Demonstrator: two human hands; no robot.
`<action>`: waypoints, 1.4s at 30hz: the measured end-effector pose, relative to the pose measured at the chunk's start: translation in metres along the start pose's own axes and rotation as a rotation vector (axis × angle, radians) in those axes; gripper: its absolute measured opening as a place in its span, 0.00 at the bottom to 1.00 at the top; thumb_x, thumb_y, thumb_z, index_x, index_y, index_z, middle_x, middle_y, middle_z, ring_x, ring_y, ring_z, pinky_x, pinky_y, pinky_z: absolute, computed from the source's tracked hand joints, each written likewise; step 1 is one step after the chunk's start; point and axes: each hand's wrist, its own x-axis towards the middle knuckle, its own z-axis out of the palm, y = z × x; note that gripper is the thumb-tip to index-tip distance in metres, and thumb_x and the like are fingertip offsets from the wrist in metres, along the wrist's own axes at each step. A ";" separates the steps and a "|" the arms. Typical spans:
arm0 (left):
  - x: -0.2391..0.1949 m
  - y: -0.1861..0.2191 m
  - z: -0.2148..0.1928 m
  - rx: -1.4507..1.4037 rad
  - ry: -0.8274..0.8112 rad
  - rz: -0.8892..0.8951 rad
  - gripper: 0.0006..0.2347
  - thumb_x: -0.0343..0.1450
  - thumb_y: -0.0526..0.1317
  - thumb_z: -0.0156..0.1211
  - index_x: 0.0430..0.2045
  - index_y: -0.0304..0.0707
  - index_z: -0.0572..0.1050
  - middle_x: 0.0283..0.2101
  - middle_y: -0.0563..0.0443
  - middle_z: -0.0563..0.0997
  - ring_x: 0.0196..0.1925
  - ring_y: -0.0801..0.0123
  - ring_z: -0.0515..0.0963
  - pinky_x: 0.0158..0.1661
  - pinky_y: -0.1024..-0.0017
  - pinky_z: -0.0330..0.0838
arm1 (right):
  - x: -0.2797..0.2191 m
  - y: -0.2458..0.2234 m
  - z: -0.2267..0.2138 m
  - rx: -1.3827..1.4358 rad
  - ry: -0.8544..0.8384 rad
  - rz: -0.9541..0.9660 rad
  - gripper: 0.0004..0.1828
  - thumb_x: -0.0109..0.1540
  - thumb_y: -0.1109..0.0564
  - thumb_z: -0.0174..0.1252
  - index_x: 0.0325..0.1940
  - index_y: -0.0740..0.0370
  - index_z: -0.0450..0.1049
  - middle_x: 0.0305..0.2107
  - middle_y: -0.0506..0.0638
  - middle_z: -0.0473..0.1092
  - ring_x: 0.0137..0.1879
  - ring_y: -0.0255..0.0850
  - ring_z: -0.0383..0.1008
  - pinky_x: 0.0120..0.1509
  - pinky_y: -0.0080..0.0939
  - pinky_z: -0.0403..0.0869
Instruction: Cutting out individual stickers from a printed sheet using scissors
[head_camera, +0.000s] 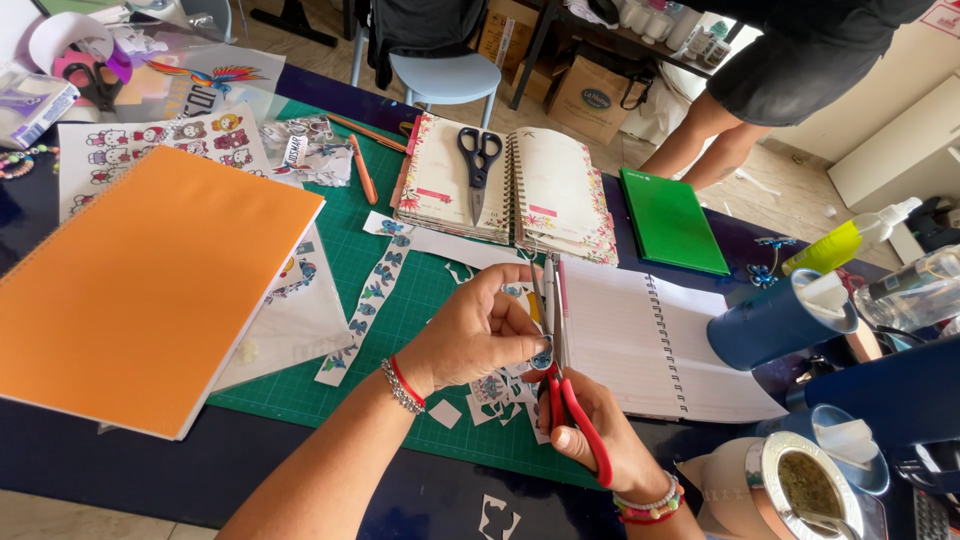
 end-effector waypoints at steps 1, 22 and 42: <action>0.000 0.000 0.000 0.000 0.001 0.000 0.29 0.63 0.29 0.68 0.61 0.37 0.66 0.29 0.48 0.84 0.31 0.71 0.84 0.34 0.72 0.83 | 0.000 -0.001 0.000 0.000 0.000 0.001 0.52 0.50 0.23 0.65 0.60 0.69 0.73 0.28 0.49 0.73 0.33 0.37 0.71 0.35 0.34 0.71; -0.001 -0.001 -0.008 -0.017 -0.044 -0.002 0.31 0.64 0.29 0.68 0.64 0.37 0.65 0.30 0.48 0.85 0.32 0.72 0.84 0.37 0.74 0.83 | -0.003 0.002 -0.006 -0.027 0.004 0.027 0.45 0.50 0.26 0.67 0.54 0.66 0.76 0.24 0.50 0.71 0.28 0.35 0.68 0.30 0.31 0.66; 0.013 0.004 -0.083 0.436 0.342 0.047 0.04 0.72 0.36 0.64 0.36 0.42 0.83 0.38 0.52 0.88 0.38 0.73 0.86 0.38 0.77 0.85 | 0.001 0.024 -0.017 0.050 0.413 0.121 0.30 0.56 0.51 0.63 0.58 0.73 0.78 0.25 0.62 0.71 0.33 0.50 0.72 0.40 0.44 0.69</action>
